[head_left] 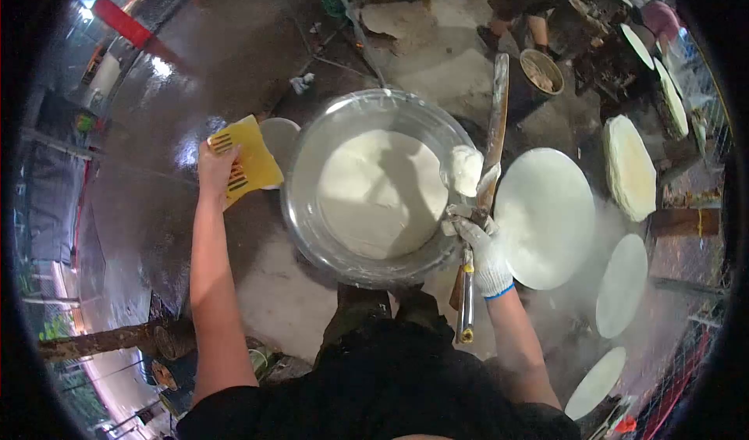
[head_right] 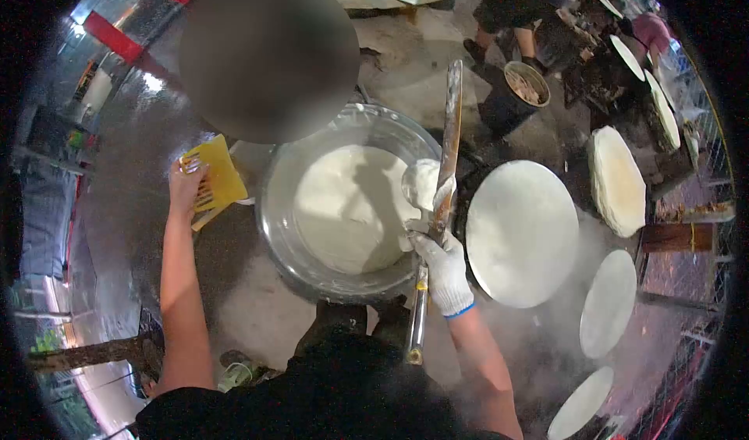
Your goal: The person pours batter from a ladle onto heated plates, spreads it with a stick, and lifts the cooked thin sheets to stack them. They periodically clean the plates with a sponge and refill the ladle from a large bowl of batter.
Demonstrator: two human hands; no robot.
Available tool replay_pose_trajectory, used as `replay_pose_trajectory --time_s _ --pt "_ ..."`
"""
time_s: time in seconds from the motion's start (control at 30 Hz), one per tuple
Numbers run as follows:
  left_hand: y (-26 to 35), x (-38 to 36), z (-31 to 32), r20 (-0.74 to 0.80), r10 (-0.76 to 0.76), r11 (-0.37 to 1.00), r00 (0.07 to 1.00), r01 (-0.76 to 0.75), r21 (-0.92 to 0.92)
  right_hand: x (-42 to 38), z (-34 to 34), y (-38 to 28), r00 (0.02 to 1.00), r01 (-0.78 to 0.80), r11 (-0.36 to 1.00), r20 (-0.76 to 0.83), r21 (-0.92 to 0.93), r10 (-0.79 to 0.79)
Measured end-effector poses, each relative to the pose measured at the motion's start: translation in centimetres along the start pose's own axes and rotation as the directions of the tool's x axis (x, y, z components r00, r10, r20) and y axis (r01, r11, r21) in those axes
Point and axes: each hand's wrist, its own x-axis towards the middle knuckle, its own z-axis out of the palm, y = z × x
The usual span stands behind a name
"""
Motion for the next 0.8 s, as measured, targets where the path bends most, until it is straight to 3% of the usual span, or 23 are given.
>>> replay_pose_trajectory --time_s 0.07,0.17,0.23,0.3,0.37,0.47,0.5,0.53,0.57,0.6,0.63,0.67,0.7,0.73,0.77,0.8 --pt "-4.2 4.1 -2.2 -0.055 -0.034 0.999 0.998 0.033 -0.018 -0.3 1.2 0.2 1.0 -0.013 1.0 -0.005 -0.011 0.013" --pt "-11.5 11.5 -3.9 0.038 -0.076 0.986 0.996 0.081 -0.145 -0.7 3.8 1.0 0.999 0.026 1.0 -0.04 -0.015 -0.026" --pt "-12.4 13.8 -4.2 -0.058 -0.312 0.95 0.948 0.312 0.004 -1.2 5.5 1.3 0.998 -0.009 1.0 -0.058 0.027 0.011" --pt "-16.0 17.3 -4.5 -0.119 -0.292 0.949 0.949 0.303 0.086 -1.5 7.0 2.3 0.998 -0.014 0.999 -0.065 0.045 0.017" --pt "-22.5 22.8 -4.6 -0.109 -0.017 0.992 0.994 0.03 0.119 -1.8 8.8 3.2 0.995 0.016 0.997 -0.104 0.08 -0.008" --pt "-13.7 17.3 -1.4 0.072 0.007 0.948 0.997 -0.03 0.315 -2.7 10.8 3.7 0.982 -0.005 0.996 -0.187 0.084 0.021" --pt "-10.2 14.1 0.4 0.235 -0.055 0.986 0.97 0.016 0.164 -3.6 11.5 3.0 0.986 0.002 0.998 -0.165 0.07 0.01" --pt "-8.2 10.7 2.4 0.424 -0.092 0.996 0.901 0.089 0.026 -3.9 11.8 3.4 0.979 0.028 0.998 -0.202 0.057 -0.016" --pt "-9.5 8.9 4.5 0.77 -0.049 0.937 0.636 0.295 -0.185 -4.0 12.0 4.1 0.968 0.057 0.997 -0.249 0.048 -0.043" --pt "-0.5 -0.7 4.4 0.734 -0.074 0.989 0.675 0.143 -0.032 -5.3 11.8 4.0 0.962 0.065 0.992 -0.273 0.109 -0.033" --pt "1.1 -4.5 4.6 0.915 -0.098 0.967 0.392 0.254 -0.005 -6.6 11.7 4.0 0.957 0.077 0.982 -0.29 0.172 -0.024" --pt "3.9 -9.3 5.5 0.949 -0.211 0.974 0.234 0.13 0.184 -7.8 11.3 4.0 0.949 0.111 0.976 -0.312 0.188 -0.048" --pt "4.4 -12.1 5.9 0.98 -0.195 0.971 -0.041 0.134 0.198 -8.6 10.9 4.3 0.942 0.144 0.969 -0.328 0.201 -0.072" --pt "5.2 -15.4 6.3 0.962 -0.217 0.956 -0.165 0.165 0.244 -8.6 9.6 6.3 0.927 0.253 0.94 -0.337 0.23 -0.167" --pt "5.7 -18.4 6.6 0.927 -0.239 0.937 -0.287 0.183 0.298 -11.7 9.5 4.1 0.934 0.172 0.955 -0.347 0.242 -0.08" --pt "6.0 -20.4 7.4 0.919 -0.191 0.917 -0.345 0.271 0.293 -12.1 8.8 3.3 0.899 0.249 0.954 -0.407 0.165 -0.164"
